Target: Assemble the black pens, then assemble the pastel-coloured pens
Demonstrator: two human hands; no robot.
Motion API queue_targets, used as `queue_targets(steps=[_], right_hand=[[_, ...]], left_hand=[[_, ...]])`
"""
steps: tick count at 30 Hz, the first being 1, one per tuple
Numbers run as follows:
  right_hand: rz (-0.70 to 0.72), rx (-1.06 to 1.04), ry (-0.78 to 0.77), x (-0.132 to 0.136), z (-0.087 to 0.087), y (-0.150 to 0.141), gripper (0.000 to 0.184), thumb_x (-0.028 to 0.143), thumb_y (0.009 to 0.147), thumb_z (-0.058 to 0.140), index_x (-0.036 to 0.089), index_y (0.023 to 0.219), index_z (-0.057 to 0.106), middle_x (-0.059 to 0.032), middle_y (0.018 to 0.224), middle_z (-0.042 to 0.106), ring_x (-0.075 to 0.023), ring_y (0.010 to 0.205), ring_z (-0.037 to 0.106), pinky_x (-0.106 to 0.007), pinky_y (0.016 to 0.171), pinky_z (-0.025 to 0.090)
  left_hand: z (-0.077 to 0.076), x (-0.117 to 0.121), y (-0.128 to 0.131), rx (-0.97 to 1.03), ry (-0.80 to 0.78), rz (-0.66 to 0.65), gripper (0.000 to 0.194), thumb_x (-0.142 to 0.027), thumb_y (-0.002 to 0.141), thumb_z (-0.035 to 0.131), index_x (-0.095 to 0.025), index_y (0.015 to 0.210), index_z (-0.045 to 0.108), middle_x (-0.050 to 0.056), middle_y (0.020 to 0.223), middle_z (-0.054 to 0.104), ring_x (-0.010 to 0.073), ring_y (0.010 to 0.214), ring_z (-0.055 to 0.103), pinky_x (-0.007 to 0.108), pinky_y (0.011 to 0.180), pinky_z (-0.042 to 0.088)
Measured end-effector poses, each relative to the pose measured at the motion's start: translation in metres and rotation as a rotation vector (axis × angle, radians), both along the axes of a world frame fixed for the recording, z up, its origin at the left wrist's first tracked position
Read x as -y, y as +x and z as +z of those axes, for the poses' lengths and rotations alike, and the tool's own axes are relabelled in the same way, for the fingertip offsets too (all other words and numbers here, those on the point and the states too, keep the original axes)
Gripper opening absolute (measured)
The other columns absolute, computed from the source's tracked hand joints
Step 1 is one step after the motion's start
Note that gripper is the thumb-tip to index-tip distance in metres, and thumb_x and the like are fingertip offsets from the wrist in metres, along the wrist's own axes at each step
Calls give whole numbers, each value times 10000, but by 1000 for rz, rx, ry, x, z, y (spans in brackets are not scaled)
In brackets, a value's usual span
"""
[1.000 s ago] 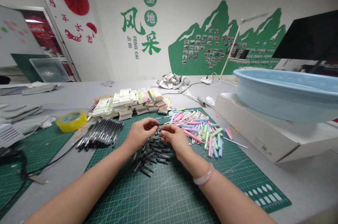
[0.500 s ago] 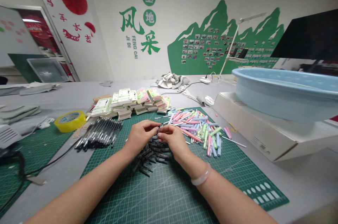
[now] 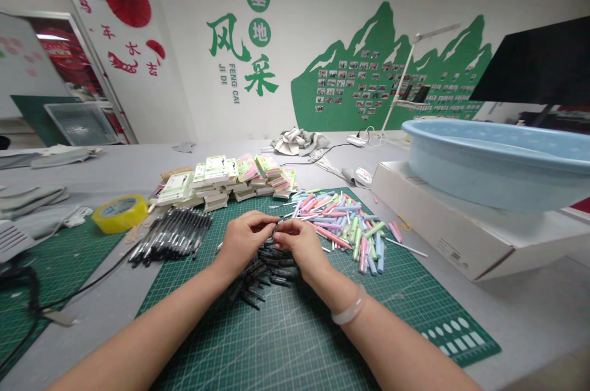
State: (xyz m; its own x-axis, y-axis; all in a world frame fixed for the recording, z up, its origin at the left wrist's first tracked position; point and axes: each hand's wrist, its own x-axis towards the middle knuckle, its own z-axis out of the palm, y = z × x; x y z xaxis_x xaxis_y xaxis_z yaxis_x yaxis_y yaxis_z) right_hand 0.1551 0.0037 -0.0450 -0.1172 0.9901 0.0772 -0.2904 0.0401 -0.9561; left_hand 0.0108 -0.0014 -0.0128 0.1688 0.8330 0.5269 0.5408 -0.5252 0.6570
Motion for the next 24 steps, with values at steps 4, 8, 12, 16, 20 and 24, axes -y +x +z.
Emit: queue_targets(steps=[4, 8, 12, 16, 20, 24], right_hand=[[-23, 5, 16, -1, 1, 0, 127, 163, 585, 674, 150, 696, 613, 22, 614, 596, -114, 518, 548, -267, 549, 463], [-58, 27, 48, 0, 6, 1, 115, 172, 583, 670, 144, 681, 616, 13, 603, 597, -118, 527, 539, -259, 532, 436], [-75, 57, 83, 3, 10, 3, 90, 160, 590, 654, 144, 672, 619, 9, 603, 599, -117, 544, 532, -253, 537, 418], [-87, 68, 86, 3, 8, 2, 69, 142, 586, 641, 147, 646, 607, 26, 572, 573, -100, 506, 498, -245, 521, 401], [-73, 95, 94, 3, 5, -1, 83, 155, 597, 652, 146, 671, 615, 14, 590, 595, -116, 524, 532, -253, 533, 424], [-8, 117, 137, 4, 9, -2, 184, 205, 625, 677, 157, 787, 605, -8, 704, 640, -138, 574, 585, -269, 565, 465]], left_hand=[[0, 2, 0, -17, 2, -16, 196, -257, 819, 559, -227, 923, 723, 35, 885, 686, 162, 838, 622, 256, 734, 484], [1, 6, 4, -23, 28, -34, 207, -223, 818, 560, -226, 959, 710, 38, 909, 667, 154, 849, 611, 241, 711, 483], [3, 10, 7, -24, 72, -39, 201, -179, 810, 551, -217, 938, 700, 39, 903, 648, 150, 846, 600, 221, 662, 475], [2, 13, 9, -23, 79, -46, 167, -169, 800, 551, -205, 883, 691, 38, 886, 640, 153, 848, 595, 231, 691, 476], [-1, 11, 10, 29, 23, -17, 126, -224, 790, 573, -190, 856, 675, 42, 872, 645, 165, 845, 597, 242, 688, 483], [2, -5, -3, 136, -136, -30, 178, -312, 785, 575, -175, 838, 675, 42, 813, 672, 166, 751, 617, 256, 656, 497]])
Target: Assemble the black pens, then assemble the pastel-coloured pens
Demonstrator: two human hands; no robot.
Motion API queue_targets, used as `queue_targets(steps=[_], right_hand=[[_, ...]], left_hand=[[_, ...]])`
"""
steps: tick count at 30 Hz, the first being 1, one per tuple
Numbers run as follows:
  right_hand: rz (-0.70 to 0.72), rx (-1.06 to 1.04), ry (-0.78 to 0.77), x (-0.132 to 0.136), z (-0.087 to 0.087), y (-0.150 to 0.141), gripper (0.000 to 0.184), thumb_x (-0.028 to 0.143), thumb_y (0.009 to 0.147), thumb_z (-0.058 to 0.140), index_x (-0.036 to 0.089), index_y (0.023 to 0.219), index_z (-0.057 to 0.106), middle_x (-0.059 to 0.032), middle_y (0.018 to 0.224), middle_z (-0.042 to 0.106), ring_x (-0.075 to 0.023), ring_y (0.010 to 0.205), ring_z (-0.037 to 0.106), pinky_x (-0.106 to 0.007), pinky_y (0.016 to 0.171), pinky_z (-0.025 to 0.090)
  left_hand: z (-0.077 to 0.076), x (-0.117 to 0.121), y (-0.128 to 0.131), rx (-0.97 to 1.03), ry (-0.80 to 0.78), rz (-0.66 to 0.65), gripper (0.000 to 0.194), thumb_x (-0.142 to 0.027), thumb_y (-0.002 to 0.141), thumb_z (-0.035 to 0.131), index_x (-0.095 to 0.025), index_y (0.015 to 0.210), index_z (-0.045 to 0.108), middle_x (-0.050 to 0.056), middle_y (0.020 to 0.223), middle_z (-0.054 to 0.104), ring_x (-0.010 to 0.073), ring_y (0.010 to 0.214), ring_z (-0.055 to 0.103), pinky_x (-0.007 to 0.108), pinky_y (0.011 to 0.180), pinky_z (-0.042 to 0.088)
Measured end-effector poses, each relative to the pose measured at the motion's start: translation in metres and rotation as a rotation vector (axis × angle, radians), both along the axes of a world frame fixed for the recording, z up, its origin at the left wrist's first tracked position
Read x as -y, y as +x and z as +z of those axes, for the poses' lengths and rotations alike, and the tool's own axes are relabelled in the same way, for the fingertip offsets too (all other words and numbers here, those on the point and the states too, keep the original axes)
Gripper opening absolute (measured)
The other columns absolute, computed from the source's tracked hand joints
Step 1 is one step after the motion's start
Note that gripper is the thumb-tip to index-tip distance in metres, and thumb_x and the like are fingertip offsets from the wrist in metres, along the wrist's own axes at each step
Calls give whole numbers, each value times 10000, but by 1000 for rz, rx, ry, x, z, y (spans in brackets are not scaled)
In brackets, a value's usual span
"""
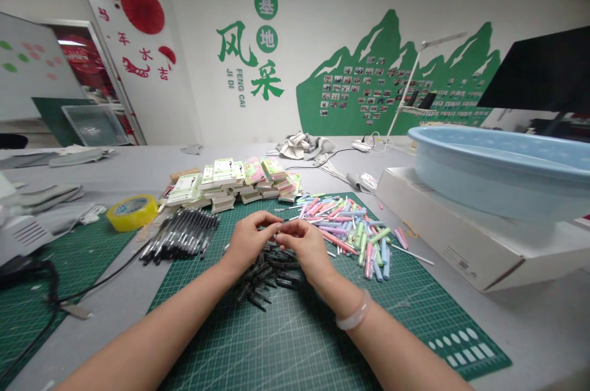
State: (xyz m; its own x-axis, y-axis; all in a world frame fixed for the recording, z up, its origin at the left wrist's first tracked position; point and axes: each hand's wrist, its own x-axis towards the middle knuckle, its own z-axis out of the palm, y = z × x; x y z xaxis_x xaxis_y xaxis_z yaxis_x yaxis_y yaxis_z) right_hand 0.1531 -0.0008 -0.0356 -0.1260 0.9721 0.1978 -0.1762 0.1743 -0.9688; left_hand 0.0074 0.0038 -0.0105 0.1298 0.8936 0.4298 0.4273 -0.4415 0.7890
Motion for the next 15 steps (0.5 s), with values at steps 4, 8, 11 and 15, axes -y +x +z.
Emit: queue_targets(steps=[4, 8, 11, 15], right_hand=[[-88, 13, 26, -3, 8, 7, 283, 321, 683, 650, 196, 917, 549, -21, 874, 628, -127, 536, 572, -257, 465, 448], [-247, 142, 78, -14, 6, 20, 185, 350, 740, 576, 194, 839, 569, -12, 761, 611, -130, 522, 547, -249, 440, 405], [-263, 234, 85, -23, -2, 27, 111, 292, 728, 561, 192, 772, 585, 4, 682, 591, -136, 517, 547, -254, 459, 400], [-263, 287, 72, -30, -9, 30, 84, 244, 702, 550, 188, 749, 591, 6, 678, 593, -140, 520, 558, -261, 480, 404]], left_hand=[[4, -34, -46, 64, -74, 130, 342, -425, 773, 553, -153, 945, 669, 65, 843, 690, 182, 719, 626, 261, 595, 500], [-7, -63, -93, -441, -176, 278, 307, -406, 760, 530, -183, 874, 707, 46, 780, 710, 178, 627, 626, 272, 617, 470], [-20, -68, -101, -563, -198, 244, 195, -338, 687, 595, -213, 742, 734, 42, 740, 718, 210, 685, 636, 279, 656, 448], [-26, -65, -90, -603, -190, 175, 206, -344, 704, 569, -249, 763, 742, 24, 783, 727, 210, 755, 641, 255, 671, 437]])
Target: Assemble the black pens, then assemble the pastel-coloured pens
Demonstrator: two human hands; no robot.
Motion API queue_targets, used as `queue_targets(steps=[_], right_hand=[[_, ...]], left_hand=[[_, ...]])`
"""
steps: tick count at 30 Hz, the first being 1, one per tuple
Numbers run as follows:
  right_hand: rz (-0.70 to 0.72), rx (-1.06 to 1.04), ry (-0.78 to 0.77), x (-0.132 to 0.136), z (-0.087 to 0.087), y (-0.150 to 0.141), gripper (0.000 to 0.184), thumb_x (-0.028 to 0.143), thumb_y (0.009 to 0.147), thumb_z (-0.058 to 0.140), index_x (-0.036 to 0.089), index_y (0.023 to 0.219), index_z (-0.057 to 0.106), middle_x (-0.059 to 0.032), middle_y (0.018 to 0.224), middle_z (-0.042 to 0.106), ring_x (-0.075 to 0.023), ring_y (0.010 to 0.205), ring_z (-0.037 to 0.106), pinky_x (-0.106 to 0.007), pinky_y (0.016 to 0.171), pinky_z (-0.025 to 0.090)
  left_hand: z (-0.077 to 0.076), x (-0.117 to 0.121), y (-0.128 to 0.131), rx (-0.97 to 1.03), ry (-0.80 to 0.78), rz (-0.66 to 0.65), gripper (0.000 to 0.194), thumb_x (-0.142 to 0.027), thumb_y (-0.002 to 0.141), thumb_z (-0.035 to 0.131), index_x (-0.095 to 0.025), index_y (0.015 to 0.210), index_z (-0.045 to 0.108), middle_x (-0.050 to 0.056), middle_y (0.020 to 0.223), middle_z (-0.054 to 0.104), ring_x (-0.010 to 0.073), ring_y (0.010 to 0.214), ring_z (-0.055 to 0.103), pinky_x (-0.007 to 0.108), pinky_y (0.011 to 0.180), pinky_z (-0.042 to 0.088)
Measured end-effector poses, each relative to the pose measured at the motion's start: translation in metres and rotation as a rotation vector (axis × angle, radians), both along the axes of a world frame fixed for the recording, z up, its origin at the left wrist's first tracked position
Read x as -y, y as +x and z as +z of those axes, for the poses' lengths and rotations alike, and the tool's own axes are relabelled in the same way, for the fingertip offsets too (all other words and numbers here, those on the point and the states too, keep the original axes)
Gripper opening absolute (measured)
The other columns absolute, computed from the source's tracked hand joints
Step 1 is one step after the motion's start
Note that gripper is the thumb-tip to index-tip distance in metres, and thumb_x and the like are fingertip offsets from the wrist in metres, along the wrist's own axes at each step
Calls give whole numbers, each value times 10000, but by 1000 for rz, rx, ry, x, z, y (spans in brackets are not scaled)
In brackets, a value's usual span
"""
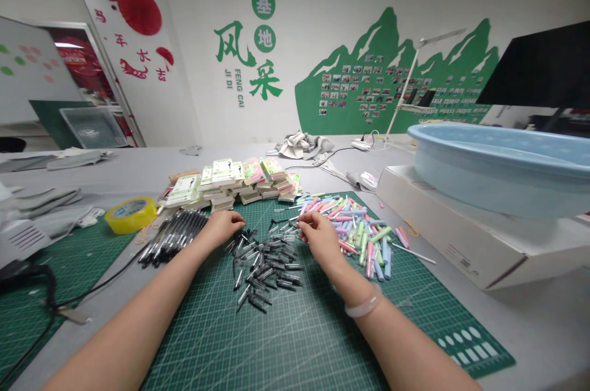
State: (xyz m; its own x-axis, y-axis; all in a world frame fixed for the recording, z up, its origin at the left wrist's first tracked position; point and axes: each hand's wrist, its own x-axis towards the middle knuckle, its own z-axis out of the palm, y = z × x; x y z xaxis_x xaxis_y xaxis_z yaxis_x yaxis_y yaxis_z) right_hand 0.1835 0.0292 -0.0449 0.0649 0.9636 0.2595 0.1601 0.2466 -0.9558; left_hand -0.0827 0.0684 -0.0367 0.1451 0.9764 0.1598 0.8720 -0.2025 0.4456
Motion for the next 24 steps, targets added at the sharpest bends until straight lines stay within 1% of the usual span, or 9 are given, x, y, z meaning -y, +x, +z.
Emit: queue_targets(steps=[3, 8, 12, 14, 16, 18, 20, 22, 24], right_hand=[[-14, 10, -19, -2, -2, 1, 85, 239, 693, 548, 188, 746, 591, 8, 669, 596, -144, 522, 562, -270, 497, 411], [-34, 16, -28, -4, 0, 5, 84, 241, 679, 559, 191, 737, 594, 8, 660, 610, -146, 526, 563, -278, 522, 424], [-40, 18, -25, -5, -1, 6, 84, 233, 680, 551, 191, 739, 594, 7, 669, 612, -145, 526, 567, -275, 521, 427], [-39, 14, -26, -5, -1, 6, 84, 235, 682, 550, 191, 739, 594, 7, 663, 612, -145, 527, 567, -273, 520, 426], [-40, 17, -21, -5, -1, 6, 81, 236, 682, 552, 192, 735, 595, 9, 655, 613, -144, 527, 564, -273, 525, 426], [-43, 27, -12, -5, -2, 6, 77, 234, 682, 551, 192, 728, 597, 8, 656, 614, -143, 528, 561, -274, 532, 426], [-42, 34, -6, -6, -2, 6, 75, 230, 683, 547, 193, 722, 599, 8, 663, 616, -142, 526, 559, -275, 534, 425], [-41, 32, -1, -6, -3, 6, 76, 225, 685, 542, 194, 722, 601, 10, 663, 613, -140, 522, 556, -276, 535, 425], [-39, 31, 5, -6, -4, 6, 82, 220, 687, 537, 195, 726, 605, 13, 650, 606, -138, 519, 550, -275, 536, 424]], left_hand=[[2, 2, 5, -14, -20, -33, 252, -368, 740, 524, -246, 782, 741, 26, 745, 720, 206, 715, 638, 255, 646, 435], [4, 2, 7, -74, 16, -68, 241, -332, 736, 528, -245, 841, 727, 36, 871, 722, 219, 823, 633, 266, 705, 421], [6, 6, 12, -102, -36, -110, 206, -311, 722, 542, -240, 788, 723, 38, 825, 721, 218, 780, 633, 270, 684, 417], [9, 8, 15, -94, -27, -94, 197, -306, 714, 552, -242, 791, 722, 39, 817, 720, 221, 781, 631, 272, 689, 419], [13, 10, 20, -91, 23, -70, 203, -299, 718, 551, -242, 816, 720, 43, 834, 716, 226, 802, 628, 277, 699, 419], [18, 10, 27, -97, 75, -69, 203, -289, 730, 544, -237, 824, 718, 49, 857, 709, 228, 824, 622, 280, 706, 419], [21, 10, 39, -118, 96, -102, 193, -277, 741, 543, -234, 817, 715, 52, 860, 699, 221, 827, 614, 278, 708, 417], [20, 9, 54, -146, 91, -138, 165, -268, 735, 562, -231, 791, 712, 52, 846, 683, 209, 817, 605, 271, 706, 416], [16, 7, 69, -161, 90, -154, 128, -271, 715, 593, -231, 762, 706, 49, 841, 661, 200, 809, 596, 264, 698, 413]])
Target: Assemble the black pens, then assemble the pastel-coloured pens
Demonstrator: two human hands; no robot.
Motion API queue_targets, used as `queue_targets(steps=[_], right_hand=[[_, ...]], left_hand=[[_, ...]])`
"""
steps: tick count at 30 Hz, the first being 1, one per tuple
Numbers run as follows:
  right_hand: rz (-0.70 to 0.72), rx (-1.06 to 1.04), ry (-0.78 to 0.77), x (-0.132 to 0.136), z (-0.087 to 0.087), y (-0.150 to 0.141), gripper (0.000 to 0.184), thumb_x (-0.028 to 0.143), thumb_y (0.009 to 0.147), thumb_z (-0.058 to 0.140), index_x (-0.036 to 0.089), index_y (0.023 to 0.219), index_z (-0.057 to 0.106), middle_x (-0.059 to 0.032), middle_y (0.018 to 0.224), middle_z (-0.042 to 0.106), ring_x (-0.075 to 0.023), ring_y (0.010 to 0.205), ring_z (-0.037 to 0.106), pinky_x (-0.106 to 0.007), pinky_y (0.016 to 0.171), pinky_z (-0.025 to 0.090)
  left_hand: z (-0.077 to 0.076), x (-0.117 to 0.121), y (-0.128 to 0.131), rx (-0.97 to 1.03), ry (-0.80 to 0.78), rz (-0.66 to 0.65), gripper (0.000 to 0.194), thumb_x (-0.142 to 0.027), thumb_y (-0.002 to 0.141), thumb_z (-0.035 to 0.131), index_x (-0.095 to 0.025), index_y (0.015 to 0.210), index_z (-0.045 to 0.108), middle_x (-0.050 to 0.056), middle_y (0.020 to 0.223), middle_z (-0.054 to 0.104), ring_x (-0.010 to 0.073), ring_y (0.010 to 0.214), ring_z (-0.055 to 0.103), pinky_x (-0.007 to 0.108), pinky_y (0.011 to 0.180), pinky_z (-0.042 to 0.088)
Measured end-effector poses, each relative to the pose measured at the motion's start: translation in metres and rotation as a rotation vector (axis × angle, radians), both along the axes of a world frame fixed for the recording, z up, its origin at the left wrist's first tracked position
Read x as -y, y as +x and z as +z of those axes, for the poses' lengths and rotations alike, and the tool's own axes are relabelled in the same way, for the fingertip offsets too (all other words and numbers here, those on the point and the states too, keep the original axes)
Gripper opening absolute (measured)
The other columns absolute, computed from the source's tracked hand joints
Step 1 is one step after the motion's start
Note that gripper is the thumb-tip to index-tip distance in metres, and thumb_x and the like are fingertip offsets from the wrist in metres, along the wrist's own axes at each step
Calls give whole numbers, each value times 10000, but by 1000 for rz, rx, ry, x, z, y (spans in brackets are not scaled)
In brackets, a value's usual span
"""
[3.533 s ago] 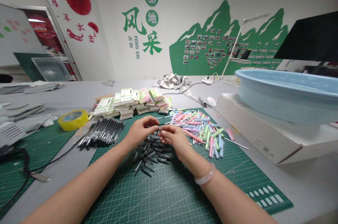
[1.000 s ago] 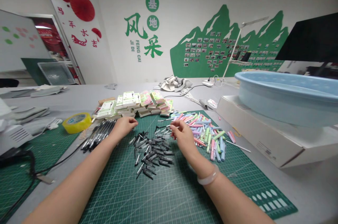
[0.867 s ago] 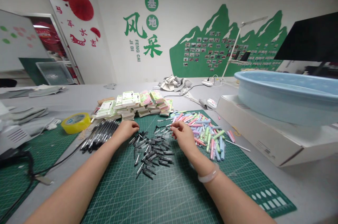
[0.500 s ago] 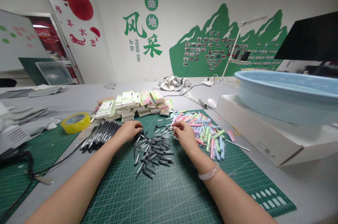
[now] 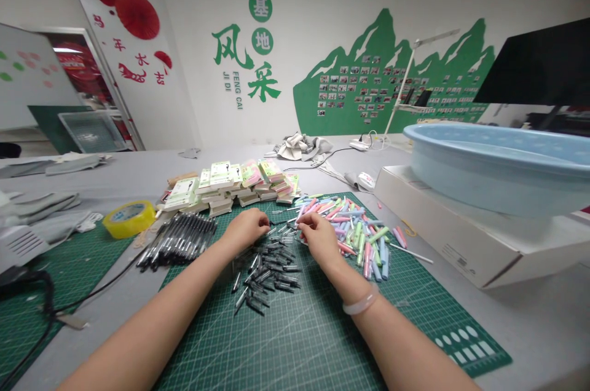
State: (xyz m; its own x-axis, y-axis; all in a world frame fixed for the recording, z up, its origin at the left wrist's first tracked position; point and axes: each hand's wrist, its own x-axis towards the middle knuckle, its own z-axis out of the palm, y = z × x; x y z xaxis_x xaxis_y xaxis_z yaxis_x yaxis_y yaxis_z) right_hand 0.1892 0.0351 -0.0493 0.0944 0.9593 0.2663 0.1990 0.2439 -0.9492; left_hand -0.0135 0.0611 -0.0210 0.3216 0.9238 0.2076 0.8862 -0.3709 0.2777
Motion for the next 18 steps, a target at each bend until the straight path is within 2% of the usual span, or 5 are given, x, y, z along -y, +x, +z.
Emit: queue_targets(steps=[4, 7, 14, 16, 18], right_hand=[[22, 4, -2, 0, -2, -1, 89, 211, 672, 551, 197, 715, 628, 8, 642, 614, -144, 550, 548, -270, 539, 425], [77, -4, -18, 2, -4, -4, 115, 211, 661, 577, 206, 744, 657, 5, 663, 635, -147, 582, 558, -266, 544, 436], [273, -174, -153, 10, 2, -12, 144, 277, 665, 630, 180, 770, 646, 3, 641, 631, -129, 504, 557, -258, 485, 452], [297, -258, -189, 12, 5, -12, 148, 264, 622, 668, 167, 726, 625, 8, 590, 620, -128, 491, 553, -258, 493, 451], [263, -315, -198, 12, 7, -11, 154, 250, 582, 694, 160, 670, 604, 15, 546, 603, -125, 485, 546, -252, 495, 439]], left_hand=[[-8, 1, 20, -9, 15, 15, 73, -263, 689, 623, -213, 707, 672, 51, 830, 631, 195, 794, 583, 259, 671, 402], [-5, 7, 23, -1, 39, 23, 86, -262, 721, 593, -205, 752, 649, 49, 819, 631, 188, 780, 579, 254, 656, 396], [16, 30, 26, 203, 42, -332, 117, -267, 767, 566, -217, 825, 654, 10, 774, 651, 151, 727, 584, 229, 656, 410], [17, 25, 24, 305, -48, -382, 160, -282, 764, 571, -207, 870, 664, 14, 802, 670, 152, 740, 603, 228, 663, 430], [14, 13, 17, 387, -141, -361, 248, -308, 768, 563, -199, 971, 655, 24, 877, 693, 159, 772, 627, 235, 678, 456]])
